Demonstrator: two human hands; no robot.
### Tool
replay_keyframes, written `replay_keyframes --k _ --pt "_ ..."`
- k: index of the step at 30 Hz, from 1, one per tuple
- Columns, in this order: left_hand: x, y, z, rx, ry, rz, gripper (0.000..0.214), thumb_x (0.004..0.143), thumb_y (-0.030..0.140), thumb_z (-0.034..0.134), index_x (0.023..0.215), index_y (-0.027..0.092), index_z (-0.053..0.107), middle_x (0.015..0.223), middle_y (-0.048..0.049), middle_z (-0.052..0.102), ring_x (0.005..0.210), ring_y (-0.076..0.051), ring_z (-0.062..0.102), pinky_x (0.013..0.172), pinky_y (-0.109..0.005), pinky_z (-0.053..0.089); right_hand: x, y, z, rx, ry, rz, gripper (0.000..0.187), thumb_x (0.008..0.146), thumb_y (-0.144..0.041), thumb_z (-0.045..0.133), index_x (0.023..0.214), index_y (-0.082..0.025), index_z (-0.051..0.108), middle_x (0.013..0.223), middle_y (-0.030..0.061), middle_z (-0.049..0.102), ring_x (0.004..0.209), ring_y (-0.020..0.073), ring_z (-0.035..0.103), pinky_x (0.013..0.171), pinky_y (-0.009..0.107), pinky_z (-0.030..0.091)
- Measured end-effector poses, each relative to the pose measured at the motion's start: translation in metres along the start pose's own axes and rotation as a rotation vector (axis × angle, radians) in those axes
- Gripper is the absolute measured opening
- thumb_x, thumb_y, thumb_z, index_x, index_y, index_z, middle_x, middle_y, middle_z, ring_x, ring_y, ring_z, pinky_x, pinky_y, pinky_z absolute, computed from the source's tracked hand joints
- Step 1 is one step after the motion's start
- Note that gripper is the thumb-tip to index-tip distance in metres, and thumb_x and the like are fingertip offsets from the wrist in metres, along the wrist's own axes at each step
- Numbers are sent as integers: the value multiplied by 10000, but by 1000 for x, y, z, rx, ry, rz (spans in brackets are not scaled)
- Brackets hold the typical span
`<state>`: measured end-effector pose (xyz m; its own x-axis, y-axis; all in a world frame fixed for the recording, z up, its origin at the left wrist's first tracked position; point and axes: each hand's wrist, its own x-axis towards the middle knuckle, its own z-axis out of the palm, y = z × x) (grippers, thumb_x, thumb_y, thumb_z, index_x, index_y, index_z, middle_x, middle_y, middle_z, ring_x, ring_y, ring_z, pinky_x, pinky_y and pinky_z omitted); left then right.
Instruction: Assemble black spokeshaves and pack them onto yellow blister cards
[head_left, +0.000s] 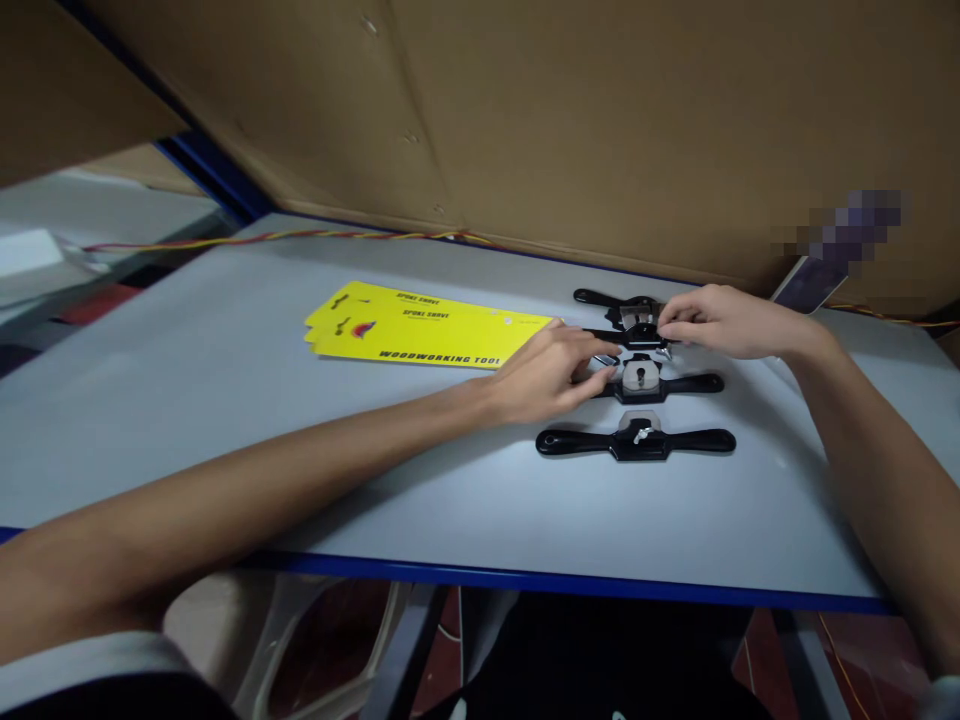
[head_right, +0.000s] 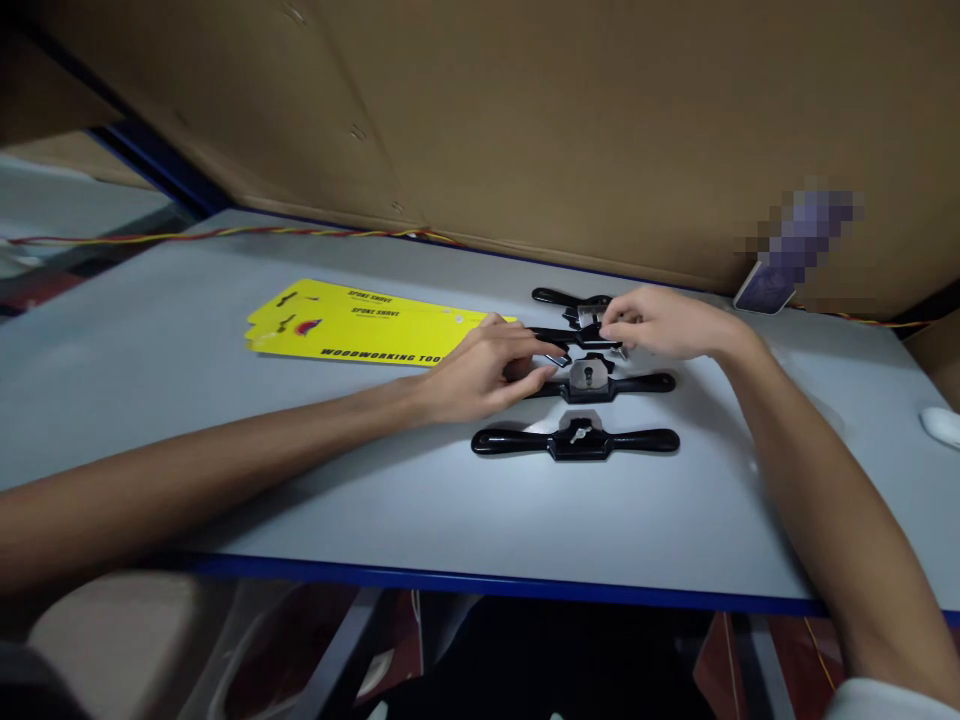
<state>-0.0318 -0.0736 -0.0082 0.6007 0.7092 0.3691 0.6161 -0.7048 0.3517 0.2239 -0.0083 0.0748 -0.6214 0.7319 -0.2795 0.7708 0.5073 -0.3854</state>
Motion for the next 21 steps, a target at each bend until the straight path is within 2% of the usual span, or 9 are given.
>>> replay_keyframes --k 2,4,6,8,13,17,19,21 --pt "-2 1 1 -33 16 -14 433 1036 384 482 1289 131 725 726 -15 636 723 -191 616 801 -361 491 0 6 -2 -96 41 62 281 939 -408 576 1027 -203 746 834 49 721 773 205 600 709 332 404" --pt "-3 0 3 -50 28 -20 468 1031 403 512 1387 140 664 892 -51 682 790 -195 650 789 -344 518 0 10 -1 -163 38 91 246 911 -379 617 1029 -208 750 813 42 720 763 205 604 700 327 402" --pt "-4 -2 4 -41 -3 -8 482 1034 433 531 1417 162 642 1104 -100 687 901 -215 680 814 -349 546 1 9 3 -164 31 82 222 894 -361 635 1017 -211 744 816 34 719 753 197 602 696 319 401" --pt "-4 -4 6 -25 -65 20 475 1042 446 541 1411 167 649 1192 -124 673 984 -241 681 858 -371 557 2 5 8 -142 33 56 205 885 -353 641 1001 -214 736 822 27 713 738 188 595 691 312 394" --pt "-3 -10 7 -46 -141 54 431 1053 410 559 1394 169 662 1028 -93 695 977 -250 656 872 -377 526 7 -7 19 -147 -36 12 219 827 -330 686 1008 -210 717 856 20 687 723 175 568 680 304 376" --pt "-6 -10 5 -79 -91 46 404 1055 400 533 1357 161 655 947 -67 689 927 -235 627 856 -379 482 7 -10 20 -118 -112 22 83 816 -269 659 877 -213 664 743 -4 624 685 166 529 670 309 358" --pt "-8 -8 4 -41 -26 43 352 1058 406 506 1221 163 701 921 -68 685 890 -232 598 857 -404 448 5 -9 16 -101 -97 37 67 816 -278 665 831 -219 637 701 -11 593 675 167 510 660 315 343" --pt "-9 -7 2 21 49 71 346 1061 401 474 971 180 725 869 -70 675 857 -230 568 832 -416 408 0 -9 10 -76 -59 50 107 833 -314 667 799 -222 622 679 -13 573 666 166 486 653 322 329"
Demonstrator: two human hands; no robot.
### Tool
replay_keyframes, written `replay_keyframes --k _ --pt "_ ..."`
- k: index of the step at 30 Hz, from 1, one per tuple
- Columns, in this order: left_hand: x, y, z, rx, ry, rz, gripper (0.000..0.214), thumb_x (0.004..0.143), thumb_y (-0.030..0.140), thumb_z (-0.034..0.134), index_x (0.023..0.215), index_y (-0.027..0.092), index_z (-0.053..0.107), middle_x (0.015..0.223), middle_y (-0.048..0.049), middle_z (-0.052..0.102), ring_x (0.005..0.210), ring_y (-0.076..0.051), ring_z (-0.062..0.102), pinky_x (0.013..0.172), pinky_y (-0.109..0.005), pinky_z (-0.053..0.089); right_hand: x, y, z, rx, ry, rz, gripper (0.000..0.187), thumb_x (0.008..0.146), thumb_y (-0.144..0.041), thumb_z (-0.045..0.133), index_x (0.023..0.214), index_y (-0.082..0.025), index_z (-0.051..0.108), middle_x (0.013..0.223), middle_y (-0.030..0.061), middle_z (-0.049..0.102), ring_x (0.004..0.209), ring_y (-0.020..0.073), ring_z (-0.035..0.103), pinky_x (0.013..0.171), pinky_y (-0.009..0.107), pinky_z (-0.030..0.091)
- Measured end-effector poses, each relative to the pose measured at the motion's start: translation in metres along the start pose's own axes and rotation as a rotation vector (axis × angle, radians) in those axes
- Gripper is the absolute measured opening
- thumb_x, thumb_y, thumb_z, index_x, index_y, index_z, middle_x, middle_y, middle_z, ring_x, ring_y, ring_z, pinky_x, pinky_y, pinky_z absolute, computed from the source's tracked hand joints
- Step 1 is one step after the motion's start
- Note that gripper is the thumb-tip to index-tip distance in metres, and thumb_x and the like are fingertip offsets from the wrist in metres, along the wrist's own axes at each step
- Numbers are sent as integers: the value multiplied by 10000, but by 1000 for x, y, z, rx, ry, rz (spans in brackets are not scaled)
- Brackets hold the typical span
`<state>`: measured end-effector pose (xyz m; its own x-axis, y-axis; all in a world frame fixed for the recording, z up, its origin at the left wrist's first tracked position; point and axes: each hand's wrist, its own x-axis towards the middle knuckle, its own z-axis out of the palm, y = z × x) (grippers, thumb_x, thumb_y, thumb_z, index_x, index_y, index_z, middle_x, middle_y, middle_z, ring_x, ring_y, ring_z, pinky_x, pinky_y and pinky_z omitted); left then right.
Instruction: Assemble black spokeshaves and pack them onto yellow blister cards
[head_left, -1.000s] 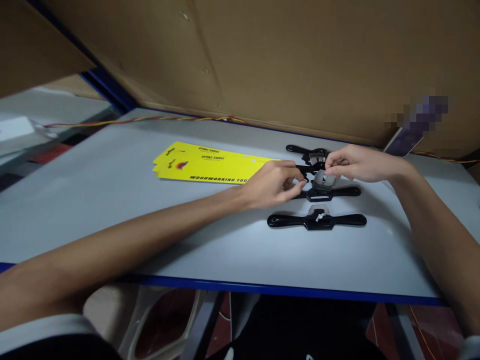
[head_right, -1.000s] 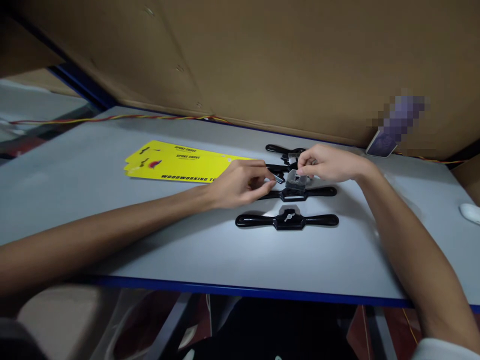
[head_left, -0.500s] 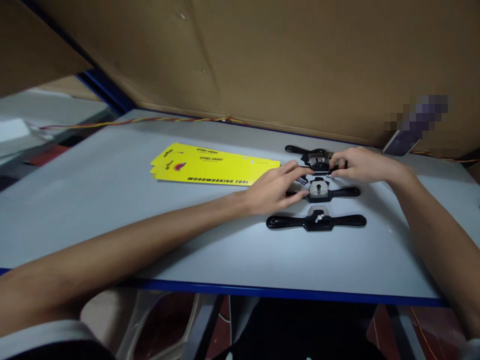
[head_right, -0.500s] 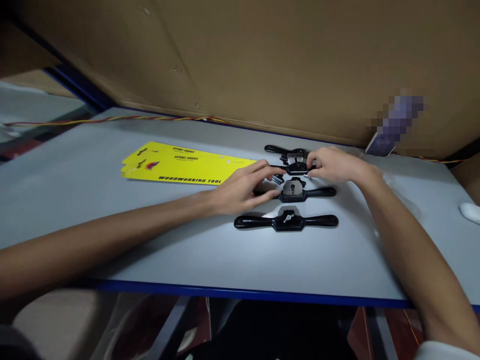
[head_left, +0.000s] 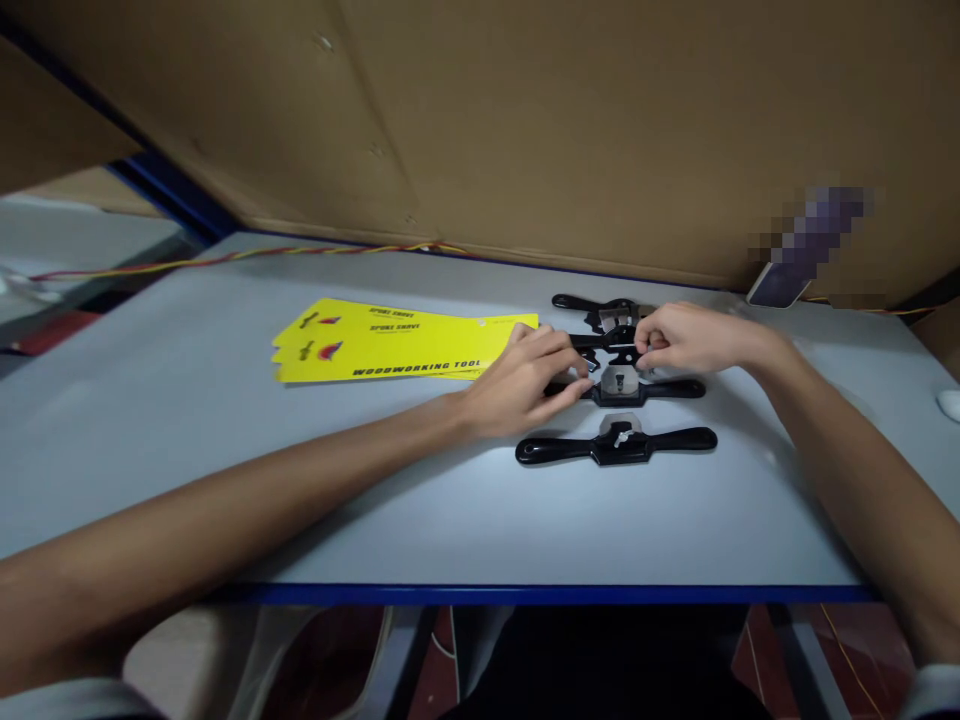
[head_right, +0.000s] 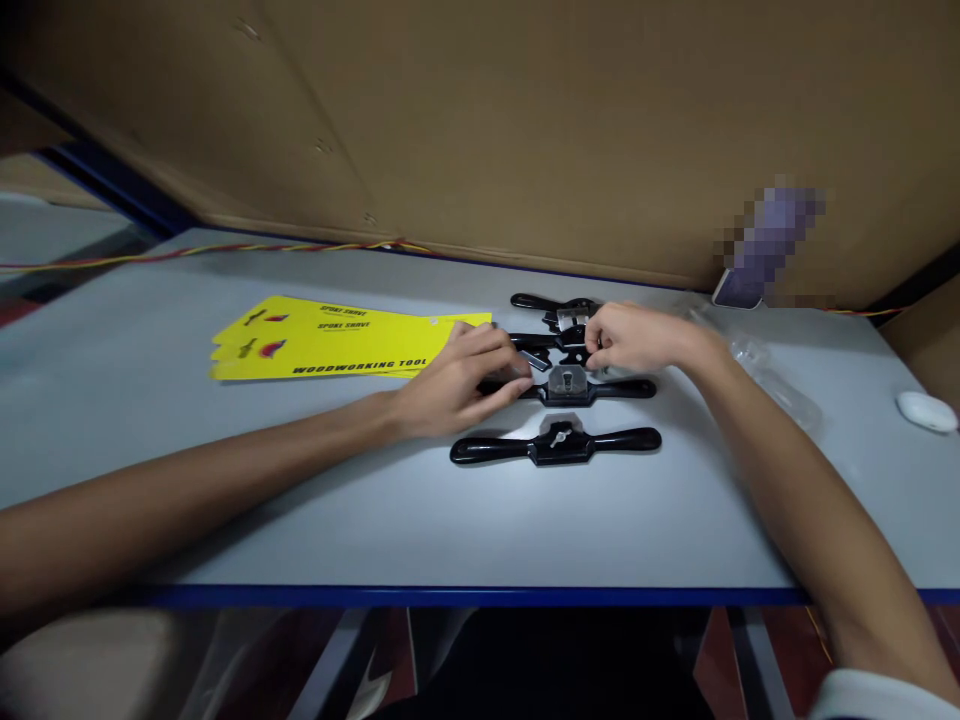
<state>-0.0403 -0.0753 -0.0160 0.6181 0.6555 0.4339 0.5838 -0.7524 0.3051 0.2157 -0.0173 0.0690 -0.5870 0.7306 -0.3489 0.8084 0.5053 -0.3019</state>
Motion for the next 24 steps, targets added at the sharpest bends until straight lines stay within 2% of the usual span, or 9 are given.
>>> replay_keyframes --k 3,5,7,10,12,14,18,21,24 --pt "-1 1 -2 58 107 102 457 1059 340 456 642 198 578 685 -48 593 758 -206 514 748 -398 357 -8 -1 -8 74 55 -17 190 867 -386 661 781 -220 625 668 -15 557 664 162 457 661 330 321" --pt "-1 1 -1 49 135 165 487 1053 289 458 574 209 476 582 -18 512 661 -180 463 694 -383 341 -12 -4 -10 134 69 -59 240 881 -437 657 789 -216 642 686 -9 570 675 160 459 669 330 326" --pt "-3 0 0 15 133 197 488 1055 258 449 569 217 440 535 8 465 577 -157 415 645 -364 342 -12 -9 -10 170 16 -94 264 884 -466 656 816 -211 670 720 2 611 684 162 486 667 324 340" --pt "-4 -1 2 -32 111 151 377 1056 270 452 705 210 575 585 21 521 538 -139 427 583 -317 370 -10 -13 -5 109 -82 -75 250 867 -452 675 840 -206 704 768 21 679 690 169 541 667 320 362" --pt "-3 -2 3 -39 80 105 264 1048 293 468 935 182 679 707 -2 617 585 -142 499 587 -293 412 -8 -12 -3 45 -84 -39 253 874 -450 674 844 -202 710 794 32 700 695 175 564 669 323 366" --pt "-1 -3 4 -25 31 102 273 1046 309 475 1109 164 698 846 -48 688 700 -165 588 659 -299 469 -9 -11 -3 20 -66 -23 267 898 -459 655 858 -202 713 813 36 708 702 179 576 670 328 362" --pt "3 -6 4 -11 -68 171 297 1055 317 492 1190 175 715 999 -93 745 919 -226 657 820 -355 491 -12 -8 -4 -23 -72 -8 223 891 -427 671 814 -218 683 772 22 680 713 186 579 665 331 348" --pt "3 -7 4 -20 -117 173 302 1050 302 515 1245 196 720 1036 -84 761 945 -231 666 836 -363 467 -9 -10 0 -81 -55 32 277 842 -456 747 760 -227 615 748 10 647 715 185 560 657 328 332" --pt "2 -7 3 -32 -136 143 299 1052 296 533 1258 209 731 1023 -78 766 947 -229 674 825 -359 453 -2 -14 11 -90 -39 2 352 850 -511 754 755 -234 559 729 -1 611 708 180 526 653 325 322"
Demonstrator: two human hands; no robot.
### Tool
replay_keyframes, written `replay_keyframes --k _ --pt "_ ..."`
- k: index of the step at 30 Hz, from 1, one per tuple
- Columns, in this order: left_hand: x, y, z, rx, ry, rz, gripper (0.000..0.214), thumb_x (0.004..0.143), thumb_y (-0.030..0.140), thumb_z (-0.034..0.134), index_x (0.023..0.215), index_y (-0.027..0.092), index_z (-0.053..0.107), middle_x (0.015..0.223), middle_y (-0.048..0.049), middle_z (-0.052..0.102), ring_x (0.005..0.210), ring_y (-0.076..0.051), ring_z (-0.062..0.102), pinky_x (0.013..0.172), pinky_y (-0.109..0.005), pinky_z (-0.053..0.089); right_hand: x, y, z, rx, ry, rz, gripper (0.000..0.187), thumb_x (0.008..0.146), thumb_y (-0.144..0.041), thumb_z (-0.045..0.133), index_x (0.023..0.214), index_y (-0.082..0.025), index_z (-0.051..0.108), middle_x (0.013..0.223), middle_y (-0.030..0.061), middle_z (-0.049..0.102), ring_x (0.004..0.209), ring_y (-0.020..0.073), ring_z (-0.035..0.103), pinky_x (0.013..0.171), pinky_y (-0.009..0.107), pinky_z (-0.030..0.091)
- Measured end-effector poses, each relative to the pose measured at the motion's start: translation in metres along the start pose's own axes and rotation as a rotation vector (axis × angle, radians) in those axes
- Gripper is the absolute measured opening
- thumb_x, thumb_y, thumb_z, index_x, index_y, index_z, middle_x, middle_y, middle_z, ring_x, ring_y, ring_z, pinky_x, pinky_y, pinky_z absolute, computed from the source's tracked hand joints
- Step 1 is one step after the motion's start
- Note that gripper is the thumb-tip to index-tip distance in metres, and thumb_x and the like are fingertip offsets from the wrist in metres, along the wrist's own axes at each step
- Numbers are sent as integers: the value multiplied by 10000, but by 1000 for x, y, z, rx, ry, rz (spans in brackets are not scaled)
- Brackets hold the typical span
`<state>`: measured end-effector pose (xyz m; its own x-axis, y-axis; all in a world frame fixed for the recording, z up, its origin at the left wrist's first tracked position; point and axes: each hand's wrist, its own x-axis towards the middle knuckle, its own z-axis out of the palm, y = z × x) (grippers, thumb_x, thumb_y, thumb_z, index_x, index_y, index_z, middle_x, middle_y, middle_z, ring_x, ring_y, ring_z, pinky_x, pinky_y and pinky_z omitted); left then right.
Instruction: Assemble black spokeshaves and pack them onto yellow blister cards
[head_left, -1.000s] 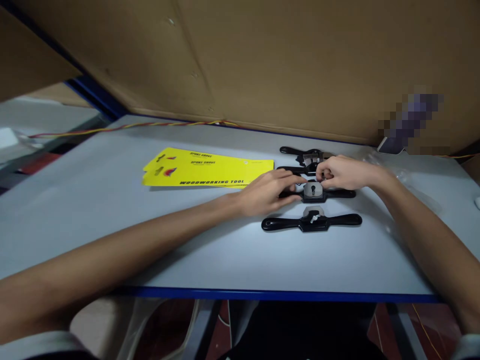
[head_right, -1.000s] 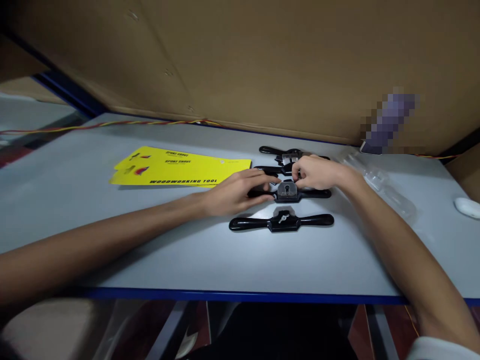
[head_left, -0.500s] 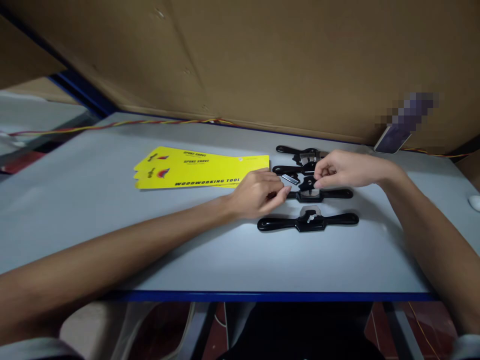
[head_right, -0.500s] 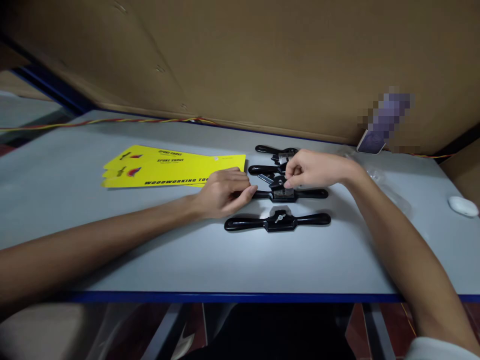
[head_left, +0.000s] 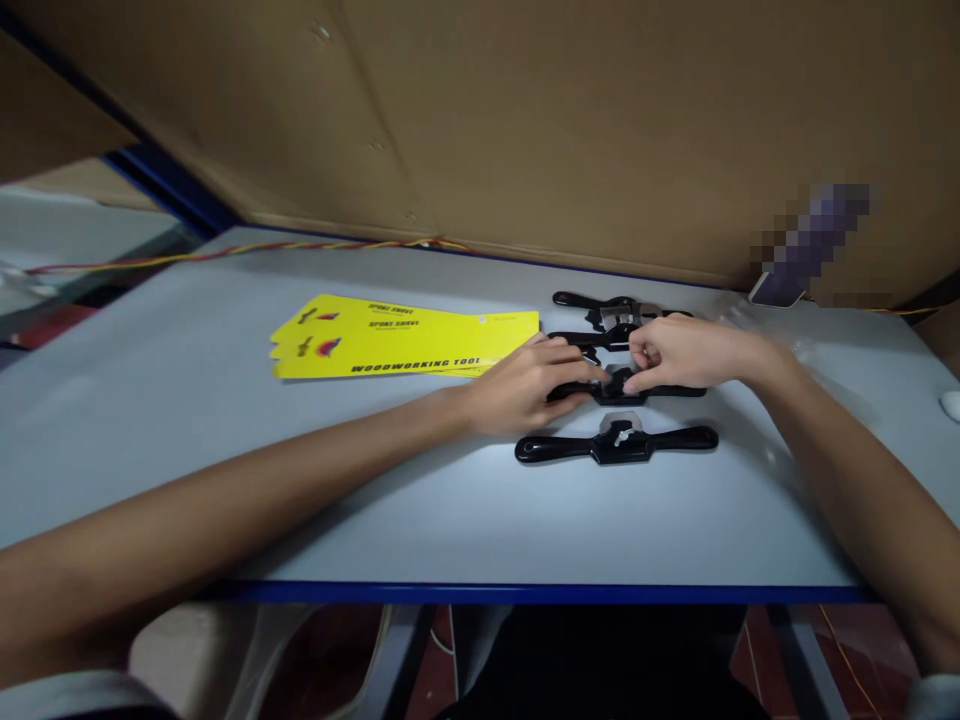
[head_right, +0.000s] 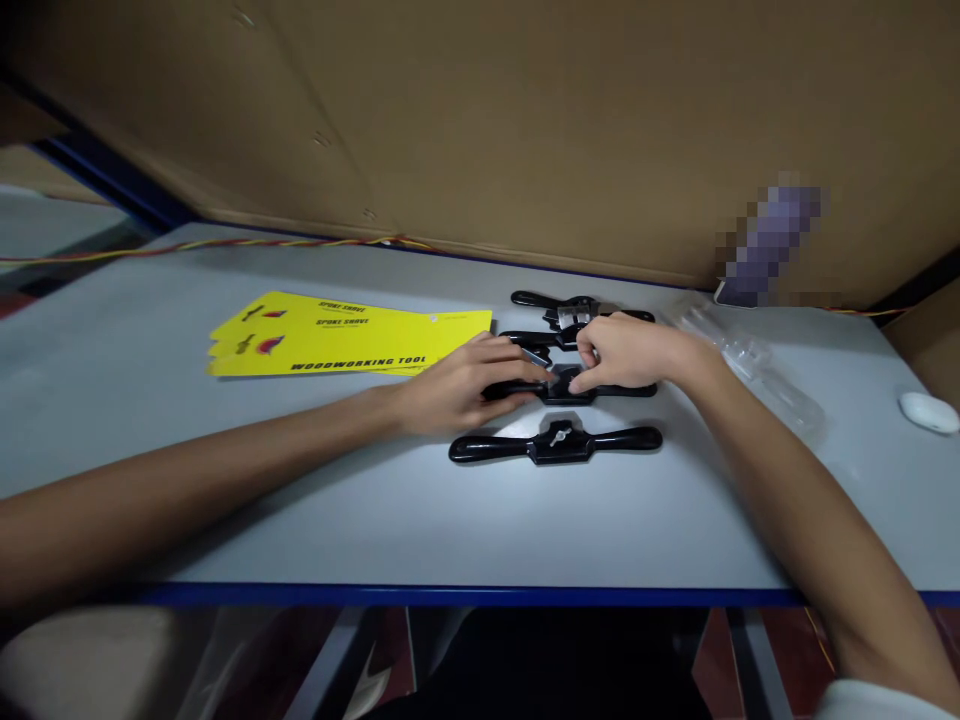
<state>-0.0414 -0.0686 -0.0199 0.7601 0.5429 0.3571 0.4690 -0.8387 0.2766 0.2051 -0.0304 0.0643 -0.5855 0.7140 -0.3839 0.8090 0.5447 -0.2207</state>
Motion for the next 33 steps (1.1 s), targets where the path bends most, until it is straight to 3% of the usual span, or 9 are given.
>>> replay_keyframes --k 3,6,10,13,18,23,28,33 --pt "0 -1 0 -13 16 1 290 1065 299 539 1240 208 751 1001 -79 765 938 -228 673 818 -357 450 4 -2 7 -3 6 -30 397 879 -568 723 769 -240 529 691 -12 555 690 180 492 642 327 307" --pt "0 -1 1 -20 5 10 297 1074 290 531 1250 227 762 1038 -80 764 969 -230 666 843 -362 453 0 1 3 23 11 -3 402 887 -608 707 818 -235 572 747 6 603 710 189 523 653 327 313" --pt "-1 -1 0 71 -28 38 382 1088 244 470 1354 284 742 1118 -86 757 993 -243 632 858 -376 429 -9 12 -9 31 70 59 204 931 -422 656 982 -224 643 897 43 691 776 200 583 678 314 347" --pt "-3 0 0 165 -29 65 426 1076 220 470 1421 292 708 1133 -97 756 971 -251 599 854 -382 409 -8 18 -10 10 10 82 228 861 -343 715 1053 -228 670 903 40 713 795 208 612 682 306 367" --pt "-6 0 2 193 1 56 401 1098 262 465 1427 231 692 1058 -96 767 946 -244 594 855 -375 425 1 23 -2 35 -16 19 140 863 -318 709 954 -211 696 893 40 736 768 189 629 693 303 401" --pt "-5 1 5 211 25 12 393 1110 345 473 1363 171 717 1027 -113 760 935 -245 619 847 -375 468 0 23 -8 148 7 -24 137 880 -321 683 894 -207 758 850 43 776 781 200 686 715 302 454" --pt "-3 2 4 218 29 -9 402 1108 365 478 1360 159 713 957 -107 737 924 -249 651 843 -376 482 -12 2 -19 188 66 -57 186 872 -359 700 811 -222 809 751 25 773 722 201 686 727 325 467" --pt "-3 1 3 193 11 -21 388 1096 376 495 1275 154 758 993 -116 743 938 -254 670 830 -384 471 -15 -15 -15 179 41 -131 202 910 -334 693 808 -198 802 739 33 776 684 182 671 687 312 452"
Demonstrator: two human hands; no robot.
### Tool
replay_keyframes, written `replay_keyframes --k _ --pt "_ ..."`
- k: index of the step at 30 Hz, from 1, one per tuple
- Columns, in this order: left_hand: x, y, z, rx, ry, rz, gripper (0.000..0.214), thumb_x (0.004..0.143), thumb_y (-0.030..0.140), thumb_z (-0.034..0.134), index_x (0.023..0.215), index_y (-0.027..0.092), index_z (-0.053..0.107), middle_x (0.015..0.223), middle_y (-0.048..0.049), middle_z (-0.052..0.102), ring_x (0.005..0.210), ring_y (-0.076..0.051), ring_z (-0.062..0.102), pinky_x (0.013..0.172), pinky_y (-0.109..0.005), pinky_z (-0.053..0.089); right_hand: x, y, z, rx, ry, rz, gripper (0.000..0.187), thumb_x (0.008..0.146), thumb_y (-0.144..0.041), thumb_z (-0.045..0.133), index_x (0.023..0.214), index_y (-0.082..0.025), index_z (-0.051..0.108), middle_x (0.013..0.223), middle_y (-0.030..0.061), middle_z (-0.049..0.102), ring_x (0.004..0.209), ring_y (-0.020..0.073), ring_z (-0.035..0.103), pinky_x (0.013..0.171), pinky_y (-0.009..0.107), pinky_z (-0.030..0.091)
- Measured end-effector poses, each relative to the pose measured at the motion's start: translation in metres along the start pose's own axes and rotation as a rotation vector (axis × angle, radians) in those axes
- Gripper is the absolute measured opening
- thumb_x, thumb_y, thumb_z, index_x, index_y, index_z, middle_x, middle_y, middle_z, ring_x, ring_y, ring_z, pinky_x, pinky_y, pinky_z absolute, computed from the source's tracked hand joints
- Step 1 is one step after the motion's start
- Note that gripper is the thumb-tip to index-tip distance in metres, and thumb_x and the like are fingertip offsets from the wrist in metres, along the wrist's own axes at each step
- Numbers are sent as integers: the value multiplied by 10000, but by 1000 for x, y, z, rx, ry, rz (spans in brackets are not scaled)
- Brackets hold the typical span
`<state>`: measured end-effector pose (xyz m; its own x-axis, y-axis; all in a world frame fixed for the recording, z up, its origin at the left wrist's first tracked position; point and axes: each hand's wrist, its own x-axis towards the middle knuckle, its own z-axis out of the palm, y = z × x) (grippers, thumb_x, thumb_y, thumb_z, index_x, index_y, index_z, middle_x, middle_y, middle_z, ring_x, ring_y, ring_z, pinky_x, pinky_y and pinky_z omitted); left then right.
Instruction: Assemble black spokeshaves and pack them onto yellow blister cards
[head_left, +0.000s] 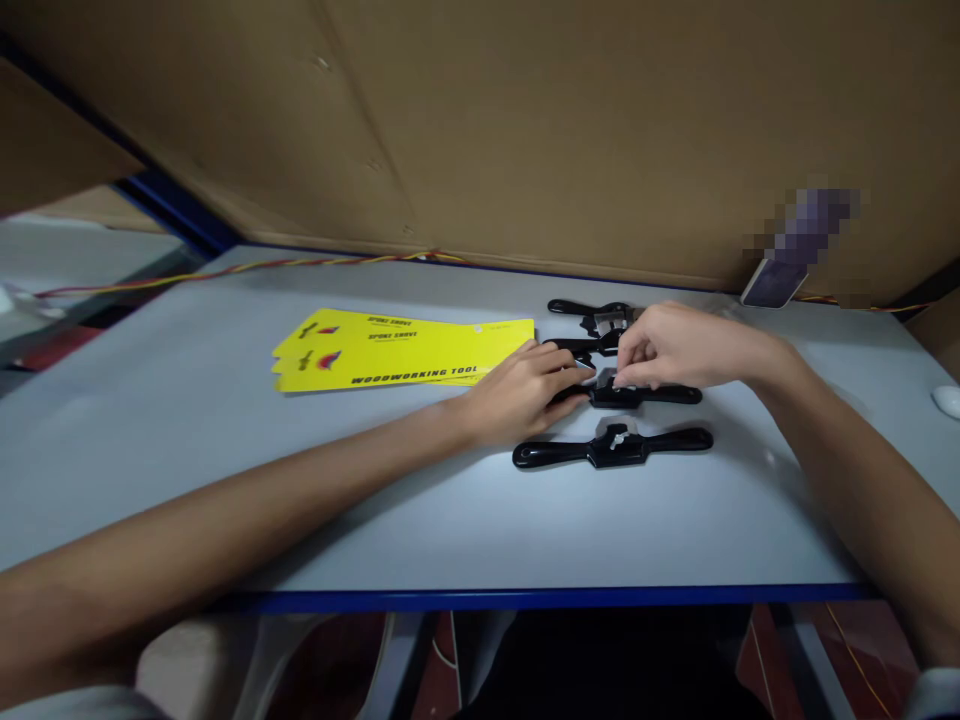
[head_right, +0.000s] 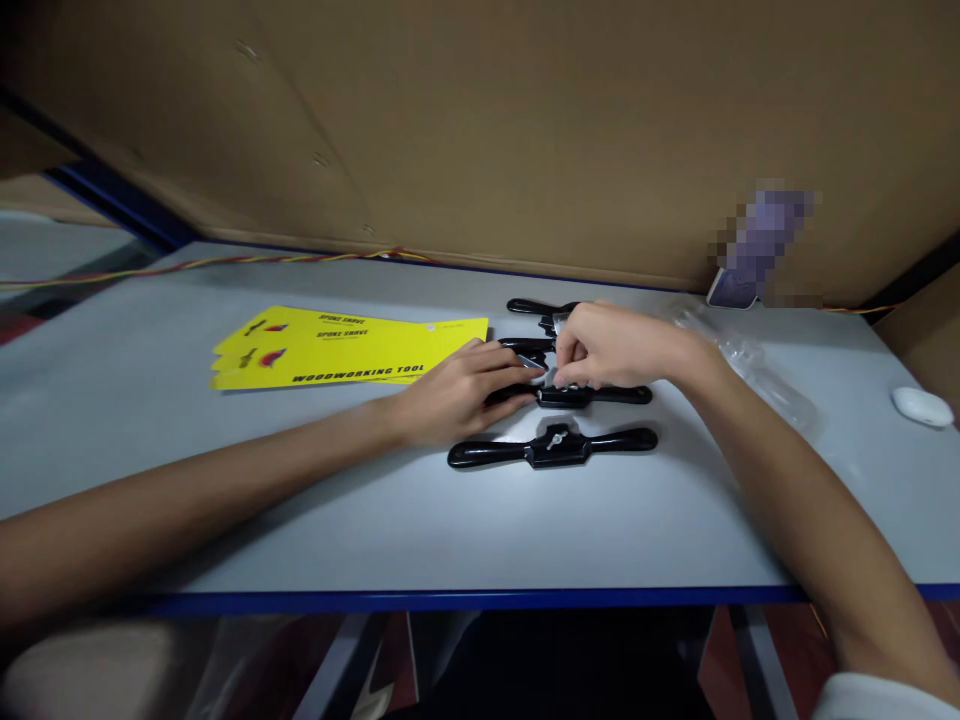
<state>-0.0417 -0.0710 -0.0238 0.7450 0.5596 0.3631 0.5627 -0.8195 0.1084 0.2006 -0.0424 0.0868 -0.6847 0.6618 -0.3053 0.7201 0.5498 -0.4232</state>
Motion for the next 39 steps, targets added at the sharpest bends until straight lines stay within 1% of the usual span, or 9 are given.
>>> replay_keyframes --k 4,11,15,20,25,30,33,36,39 --pt "1 -1 -1 -10 -29 14 356 1077 356 516 1199 173 796 992 -104 738 915 -245 669 808 -383 444 7 3 8 -55 -3 -33 210 937 -315 690 810 -190 802 754 45 785 695 181 674 711 309 445" --pt "1 -2 -2 -26 -49 21 369 1088 340 491 1235 178 789 1016 -101 730 935 -242 664 814 -378 427 9 3 13 -184 61 -99 204 964 -283 676 809 -198 778 761 40 768 701 176 635 704 313 380" --pt "1 -3 -1 -49 -51 10 361 1092 336 500 1250 180 785 1026 -99 722 952 -240 661 825 -371 426 8 2 15 -265 103 -89 186 976 -270 668 841 -192 770 798 40 766 710 167 594 678 306 343" --pt "2 -3 0 -53 -61 -10 356 1093 346 514 1248 181 790 1033 -102 722 973 -245 665 836 -375 436 7 2 14 -232 72 -80 159 967 -270 699 850 -194 776 775 17 758 700 153 616 680 293 353" --pt "2 -3 0 -104 -56 -27 329 1076 341 553 1236 186 795 1041 -103 728 995 -248 672 852 -376 458 9 4 15 -142 59 -131 164 953 -217 695 814 -193 777 780 11 782 728 152 680 743 281 418" --pt "3 -4 0 -176 -62 -73 322 1063 350 565 1210 188 802 1050 -104 731 1017 -250 671 882 -384 475 8 4 11 -57 7 -67 98 907 -184 715 891 -198 810 770 4 800 714 154 705 739 273 463" --pt "3 -5 0 -222 -70 -104 326 1054 357 571 1204 185 804 1064 -109 734 1015 -253 671 887 -393 475 5 3 9 -18 -40 -46 157 882 -135 685 925 -195 823 777 2 809 713 157 719 736 271 483" --pt "4 -5 -1 -259 -81 -123 318 1039 357 582 1198 200 808 1062 -104 734 1020 -258 674 887 -401 465 3 2 7 -33 -42 -44 184 867 -107 661 894 -195 821 798 4 814 737 160 727 758 273 493" --pt "4 -5 -4 -302 -103 -135 302 1017 363 601 1168 213 816 1048 -92 732 995 -254 682 888 -409 454 0 -1 8 -98 -32 -62 177 875 -96 648 847 -186 797 783 7 793 730 151 695 754 274 469"
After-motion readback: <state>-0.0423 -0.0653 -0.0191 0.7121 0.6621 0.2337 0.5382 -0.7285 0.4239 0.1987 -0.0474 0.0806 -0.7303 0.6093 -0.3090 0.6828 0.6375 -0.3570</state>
